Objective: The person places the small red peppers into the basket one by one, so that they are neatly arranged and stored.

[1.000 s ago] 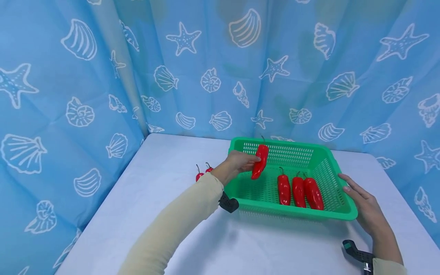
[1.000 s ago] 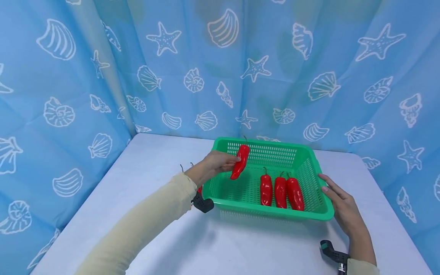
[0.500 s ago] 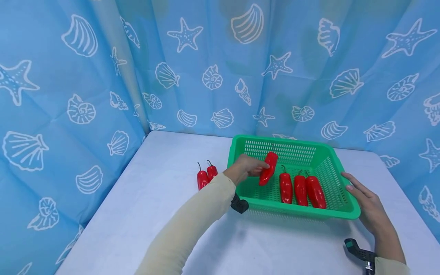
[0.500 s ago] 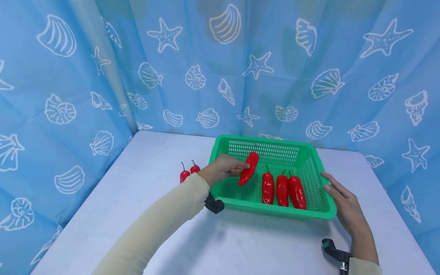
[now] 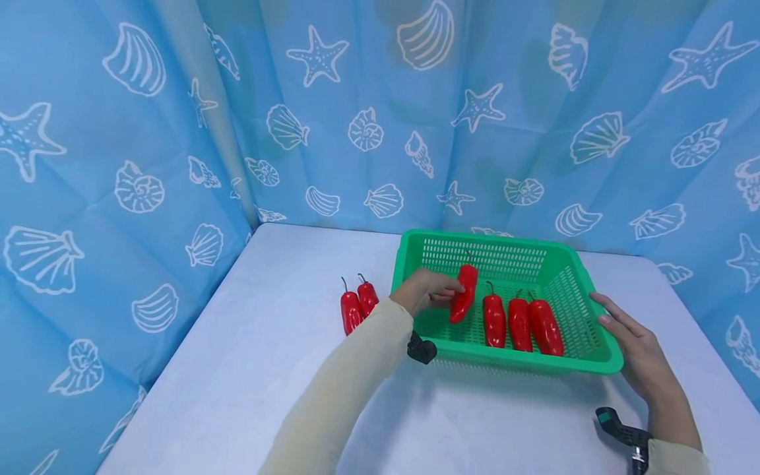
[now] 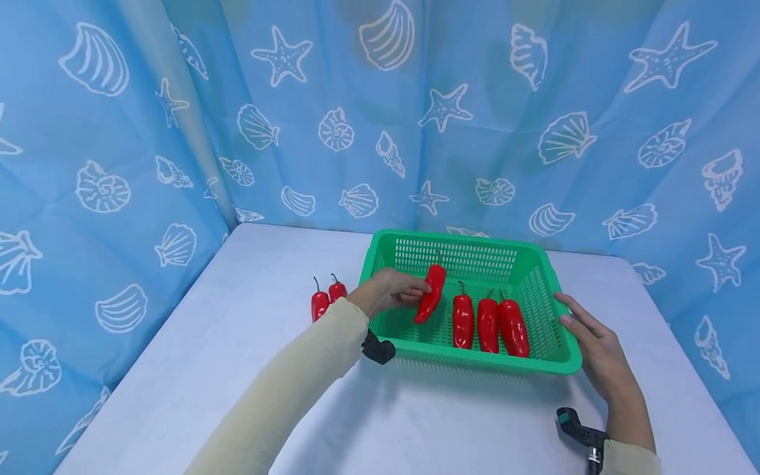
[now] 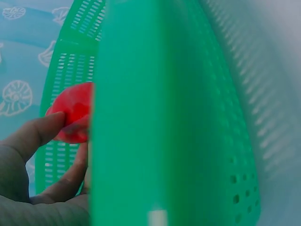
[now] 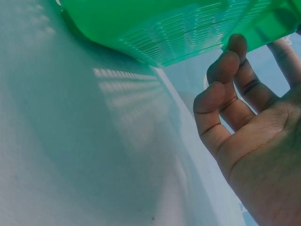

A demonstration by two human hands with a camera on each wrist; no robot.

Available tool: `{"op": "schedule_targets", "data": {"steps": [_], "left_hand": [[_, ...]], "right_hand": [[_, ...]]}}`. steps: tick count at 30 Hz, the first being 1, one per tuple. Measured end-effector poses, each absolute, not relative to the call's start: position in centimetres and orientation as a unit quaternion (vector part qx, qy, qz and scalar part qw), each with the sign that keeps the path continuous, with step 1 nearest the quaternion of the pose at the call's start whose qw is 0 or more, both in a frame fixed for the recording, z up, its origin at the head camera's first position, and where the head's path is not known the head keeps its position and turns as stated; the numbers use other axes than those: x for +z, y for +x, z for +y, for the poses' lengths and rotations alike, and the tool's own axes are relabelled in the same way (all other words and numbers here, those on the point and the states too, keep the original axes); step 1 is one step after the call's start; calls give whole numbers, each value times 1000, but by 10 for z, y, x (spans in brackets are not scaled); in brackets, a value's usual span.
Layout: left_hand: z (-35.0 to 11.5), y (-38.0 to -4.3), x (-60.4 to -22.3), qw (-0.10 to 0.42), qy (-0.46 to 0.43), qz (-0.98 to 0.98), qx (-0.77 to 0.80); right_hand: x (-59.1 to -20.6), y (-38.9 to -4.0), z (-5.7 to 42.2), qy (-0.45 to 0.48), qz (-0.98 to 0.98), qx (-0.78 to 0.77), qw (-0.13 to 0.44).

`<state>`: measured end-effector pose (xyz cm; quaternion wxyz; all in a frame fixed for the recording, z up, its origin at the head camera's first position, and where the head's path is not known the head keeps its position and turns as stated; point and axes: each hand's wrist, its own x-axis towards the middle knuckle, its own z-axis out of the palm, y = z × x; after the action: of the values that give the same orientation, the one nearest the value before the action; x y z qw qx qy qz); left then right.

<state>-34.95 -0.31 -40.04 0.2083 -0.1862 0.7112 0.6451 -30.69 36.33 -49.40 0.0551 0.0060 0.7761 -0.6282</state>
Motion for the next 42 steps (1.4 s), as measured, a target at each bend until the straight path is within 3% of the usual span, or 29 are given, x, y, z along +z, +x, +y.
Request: {"op": "schedule_targets", "data": {"steps": [14,42], "left_hand": [[15,-345,-407,192,-217,726,623],[17,-343,-423,186,-195,770,578]], "right_hand": [[-495,-307,362,10,773,-631,56],[-493,-307,363,2,766,-641,51]]}}
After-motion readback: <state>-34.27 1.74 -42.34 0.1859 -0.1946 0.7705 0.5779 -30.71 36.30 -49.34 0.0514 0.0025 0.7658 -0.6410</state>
